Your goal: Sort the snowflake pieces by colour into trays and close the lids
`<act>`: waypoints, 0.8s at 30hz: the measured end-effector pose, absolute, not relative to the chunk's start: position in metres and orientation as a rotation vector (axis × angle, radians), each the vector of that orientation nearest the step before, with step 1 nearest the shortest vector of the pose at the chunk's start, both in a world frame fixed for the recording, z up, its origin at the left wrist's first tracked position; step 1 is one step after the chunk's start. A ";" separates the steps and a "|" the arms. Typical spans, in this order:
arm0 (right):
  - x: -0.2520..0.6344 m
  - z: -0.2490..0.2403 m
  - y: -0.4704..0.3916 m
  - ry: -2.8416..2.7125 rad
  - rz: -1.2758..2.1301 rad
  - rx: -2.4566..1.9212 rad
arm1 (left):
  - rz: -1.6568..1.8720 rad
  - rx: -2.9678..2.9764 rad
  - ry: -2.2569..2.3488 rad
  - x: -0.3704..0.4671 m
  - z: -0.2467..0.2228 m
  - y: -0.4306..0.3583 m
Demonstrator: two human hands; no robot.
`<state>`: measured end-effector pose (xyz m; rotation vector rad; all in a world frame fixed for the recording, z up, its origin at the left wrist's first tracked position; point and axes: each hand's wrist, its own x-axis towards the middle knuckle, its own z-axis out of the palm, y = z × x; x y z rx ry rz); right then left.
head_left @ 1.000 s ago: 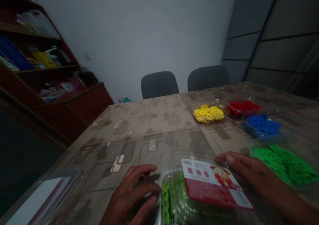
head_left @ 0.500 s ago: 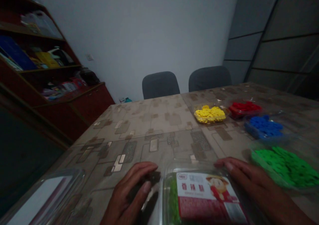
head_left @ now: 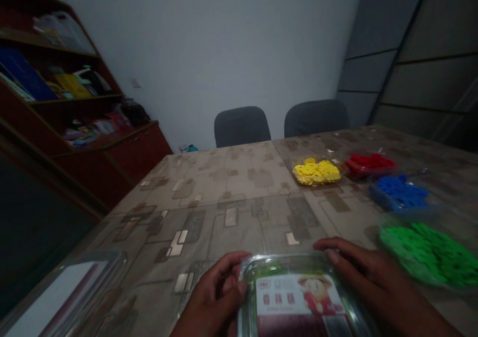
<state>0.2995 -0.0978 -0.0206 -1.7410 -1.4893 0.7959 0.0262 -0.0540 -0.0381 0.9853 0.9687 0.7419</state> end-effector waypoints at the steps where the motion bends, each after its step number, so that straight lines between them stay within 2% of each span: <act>1: 0.300 -0.020 -0.097 -1.520 0.805 -1.746 | 0.729 0.955 0.966 0.026 -0.038 -0.054; 6: 0.299 -0.017 -0.093 -1.591 0.938 -1.673 | 0.763 0.946 0.942 0.027 -0.040 -0.054; 14: 0.289 -0.016 -0.098 -1.093 1.254 -1.554 | 0.763 0.767 0.851 0.026 -0.042 -0.055; 24: 0.289 -0.017 -0.099 -0.893 1.412 -1.478 | 0.813 0.668 0.824 0.024 -0.056 -0.056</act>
